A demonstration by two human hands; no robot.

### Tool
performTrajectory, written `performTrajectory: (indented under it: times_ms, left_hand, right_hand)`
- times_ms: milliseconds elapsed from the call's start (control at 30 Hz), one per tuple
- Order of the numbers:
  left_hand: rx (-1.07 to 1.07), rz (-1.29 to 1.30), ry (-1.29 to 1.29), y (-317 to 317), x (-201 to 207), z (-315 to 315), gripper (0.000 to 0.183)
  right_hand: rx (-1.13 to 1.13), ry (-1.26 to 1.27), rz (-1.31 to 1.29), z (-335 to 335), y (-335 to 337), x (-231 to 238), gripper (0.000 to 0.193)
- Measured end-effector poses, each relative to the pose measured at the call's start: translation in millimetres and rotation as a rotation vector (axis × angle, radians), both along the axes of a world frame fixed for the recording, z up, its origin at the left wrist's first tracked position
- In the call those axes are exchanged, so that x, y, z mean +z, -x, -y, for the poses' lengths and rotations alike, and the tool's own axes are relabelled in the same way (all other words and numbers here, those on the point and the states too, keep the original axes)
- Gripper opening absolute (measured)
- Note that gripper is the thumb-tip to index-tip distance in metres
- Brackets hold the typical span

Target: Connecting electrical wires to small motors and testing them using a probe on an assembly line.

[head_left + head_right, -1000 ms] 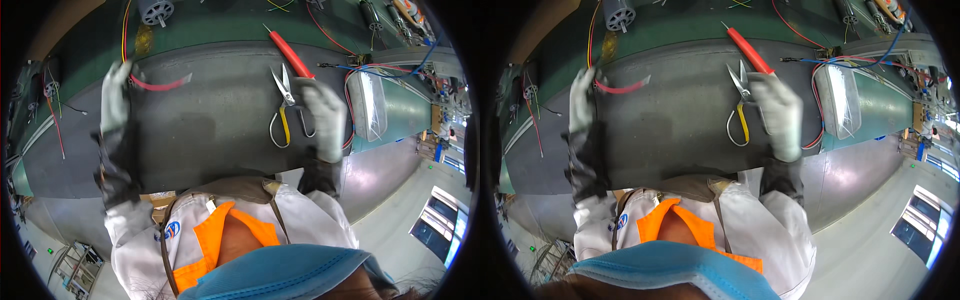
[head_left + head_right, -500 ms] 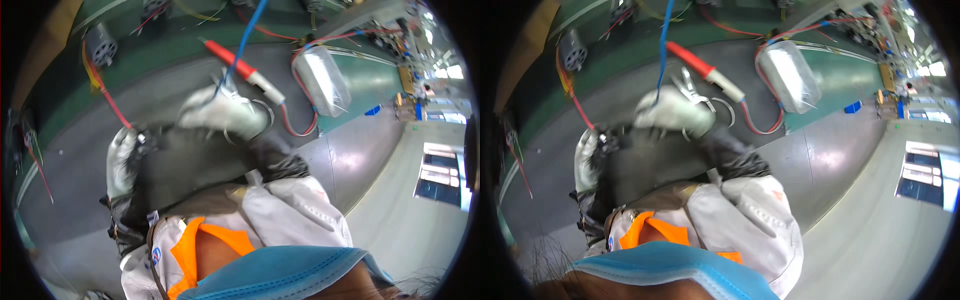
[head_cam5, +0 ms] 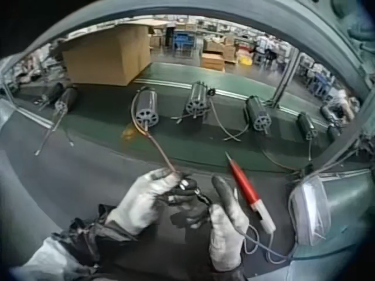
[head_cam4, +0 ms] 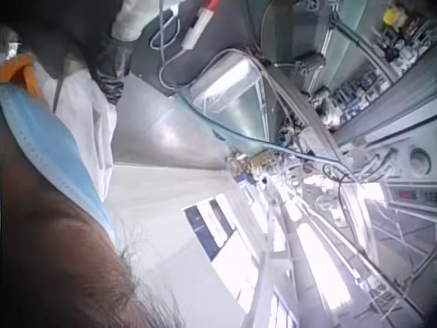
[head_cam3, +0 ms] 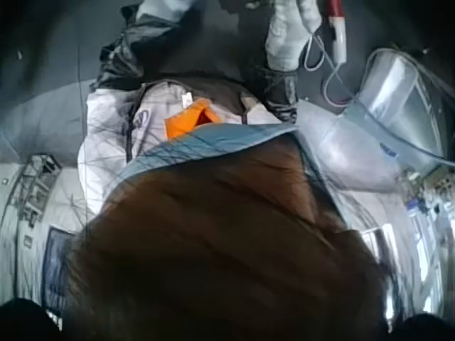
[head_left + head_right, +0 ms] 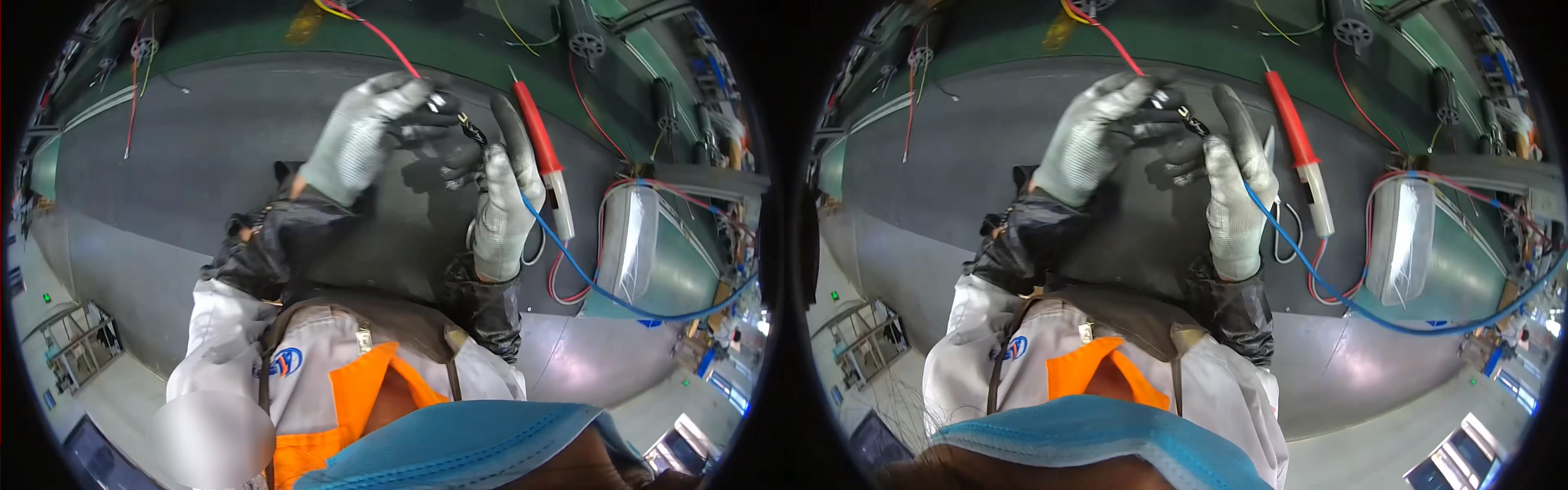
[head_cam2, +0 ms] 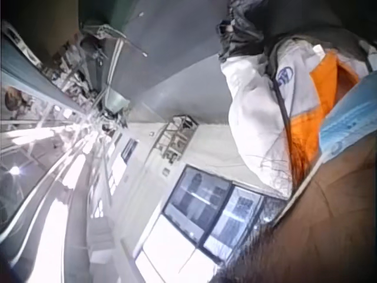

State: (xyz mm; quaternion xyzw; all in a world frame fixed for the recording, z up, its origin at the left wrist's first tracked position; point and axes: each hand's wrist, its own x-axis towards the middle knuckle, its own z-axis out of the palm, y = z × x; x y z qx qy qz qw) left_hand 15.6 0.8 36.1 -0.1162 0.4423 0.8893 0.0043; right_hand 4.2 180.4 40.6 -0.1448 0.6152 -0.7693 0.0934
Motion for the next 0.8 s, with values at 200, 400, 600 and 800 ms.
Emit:
performTrajectory:
  times_ms: [200, 400, 600, 800]
  left_hand:
    - [0.042, -0.042, -0.092, -5.5, -3.9, 11.6, 0.036]
    - [-0.005, -0.047, -0.093, -4.4, 3.5, 6.6, 0.030]
    - [-0.068, -0.019, -0.137, -16.4, -6.3, 20.7, 0.034]
    - [-0.103, -0.014, -0.147, -15.8, -51.0, 29.6, 0.036]
  right_hand:
    - [0.019, 0.059, 0.040, 29.7, 9.1, -18.6, 0.052]
    - [-0.018, -0.014, -0.016, 34.1, 3.2, -8.8, 0.052]
    - [0.026, 0.047, -0.023, 53.4, 1.7, -28.3, 0.052]
    - [0.189, 0.061, 0.203, 39.1, 2.0, -25.3, 0.061]
